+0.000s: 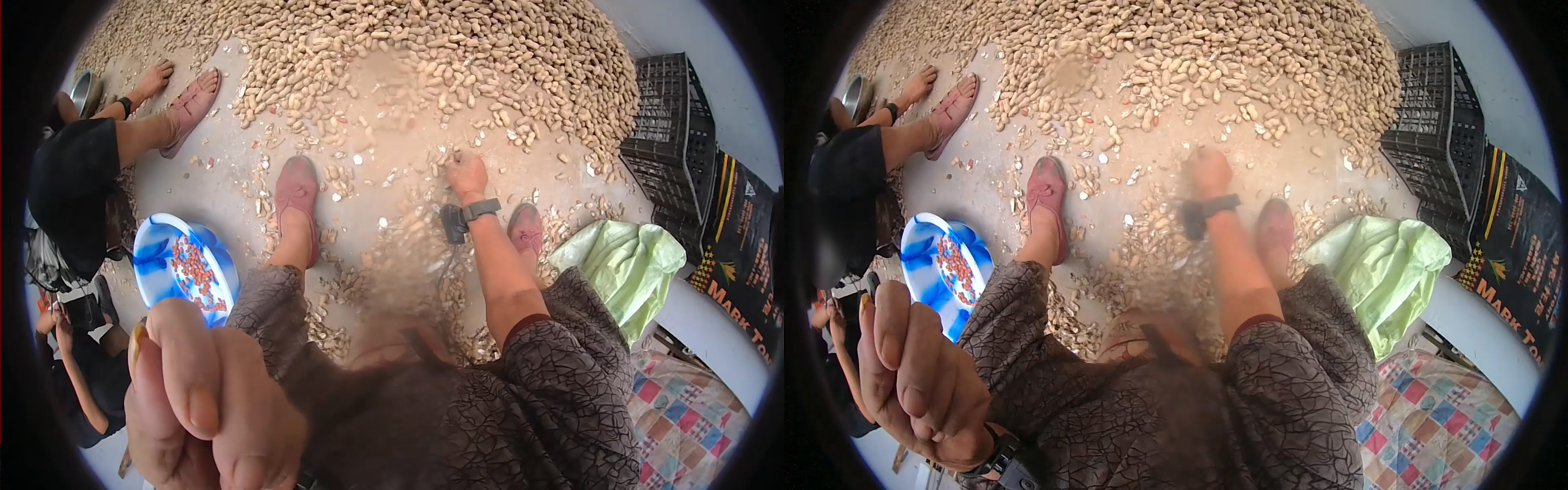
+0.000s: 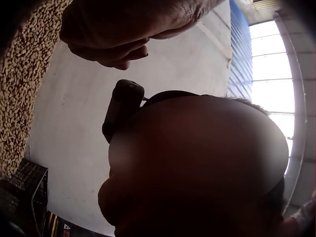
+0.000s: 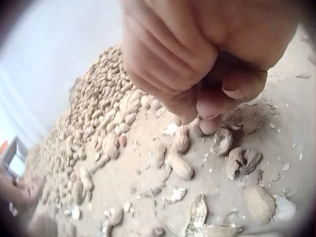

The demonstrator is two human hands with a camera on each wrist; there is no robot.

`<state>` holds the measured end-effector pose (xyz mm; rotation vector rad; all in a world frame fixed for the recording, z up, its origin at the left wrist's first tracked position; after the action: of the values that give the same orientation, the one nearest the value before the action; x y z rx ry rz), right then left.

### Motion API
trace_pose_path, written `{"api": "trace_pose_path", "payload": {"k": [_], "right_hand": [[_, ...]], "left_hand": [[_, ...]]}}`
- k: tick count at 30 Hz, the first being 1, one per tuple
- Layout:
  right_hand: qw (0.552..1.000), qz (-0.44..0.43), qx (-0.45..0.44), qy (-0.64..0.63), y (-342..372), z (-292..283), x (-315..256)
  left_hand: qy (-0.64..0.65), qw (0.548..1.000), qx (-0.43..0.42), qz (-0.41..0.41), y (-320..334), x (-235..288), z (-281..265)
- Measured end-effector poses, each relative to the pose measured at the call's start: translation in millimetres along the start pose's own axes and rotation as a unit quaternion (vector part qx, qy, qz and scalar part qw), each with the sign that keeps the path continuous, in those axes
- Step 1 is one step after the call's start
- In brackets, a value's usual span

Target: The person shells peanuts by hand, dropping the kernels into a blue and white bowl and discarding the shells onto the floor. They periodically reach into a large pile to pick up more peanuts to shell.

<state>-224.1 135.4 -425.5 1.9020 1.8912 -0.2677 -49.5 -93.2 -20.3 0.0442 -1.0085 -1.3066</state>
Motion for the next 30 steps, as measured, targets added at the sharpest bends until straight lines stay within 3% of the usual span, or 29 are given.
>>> {"api": "trace_pose_path", "payload": {"k": [3, 7, 10, 13, 14, 15, 16, 18, 22, 23, 24, 25, 27, 28, 30], "right_hand": [[0.999, 0.031, 0.001, 0.008, 2, 0, -1], [0.999, 0.009, 0.017, 0.039, 4, -5, -9], [0.998, -0.003, -0.025, 0.052, 6, 2, -9], [0.994, -0.080, -0.070, -0.009, 8, 17, 3], [0.965, 0.071, -0.132, -0.213, 15, 27, 27], [0.870, 0.218, -0.185, -0.402, 29, 39, 38], [0.870, 0.218, -0.184, -0.402, 33, 34, 39], [0.848, 0.167, -0.287, -0.413, 46, 35, 21], [0.888, 0.090, -0.257, -0.369, 39, 36, 16], [0.938, -0.053, -0.164, -0.301, 21, 40, 22], [0.953, -0.195, -0.066, -0.222, 13, 36, 16], [0.953, -0.194, -0.067, -0.223, 7, 40, 14], [0.985, -0.102, -0.029, -0.134, -6, 47, 28], [0.985, -0.101, -0.030, -0.135, -3, 34, 11], [0.997, -0.008, -0.064, -0.031, -2, 12, -4]], "left_hand": [[-0.005, 1.000, 0.005, 0.005, 0, 1, -1], [0.005, 1.000, 0.008, 0.000, 2, 0, -2], [0.016, 1.000, 0.004, 0.008, 3, 2, -3], [0.021, 1.000, -0.005, 0.003, 3, 3, -3], [0.010, 1.000, -0.016, 0.006, 3, 3, -2], [-0.001, 1.000, -0.028, 0.009, 3, 3, 0], [-0.001, 1.000, -0.028, 0.008, 4, 4, 0], [-0.004, 1.000, -0.018, -0.005, 5, 2, 0], [-0.008, 1.000, -0.025, 0.007, 4, 2, 0], [-0.007, 1.000, -0.019, 0.006, 4, 2, 0], [-0.006, 1.000, -0.014, 0.004, 3, 1, 0], [-0.007, 1.000, -0.013, 0.004, 3, 1, 1], [0.003, 1.000, -0.002, 0.001, 1, 0, 0], [0.002, 1.000, -0.001, 0.000, 1, 0, 0], [-0.005, 0.999, -0.033, -0.002, 0, -1, 4]]}}
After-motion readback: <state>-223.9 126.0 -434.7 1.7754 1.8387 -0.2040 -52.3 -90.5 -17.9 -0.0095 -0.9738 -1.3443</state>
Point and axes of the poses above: each hand's wrist, its own y-axis away from the middle knuckle, its own z-axis out of the palm, x = y × z, the point moved 9 cm from there along -y, towards the middle knuckle, and after that the axes turned 6 degrees about x, right-handed, at the moved point
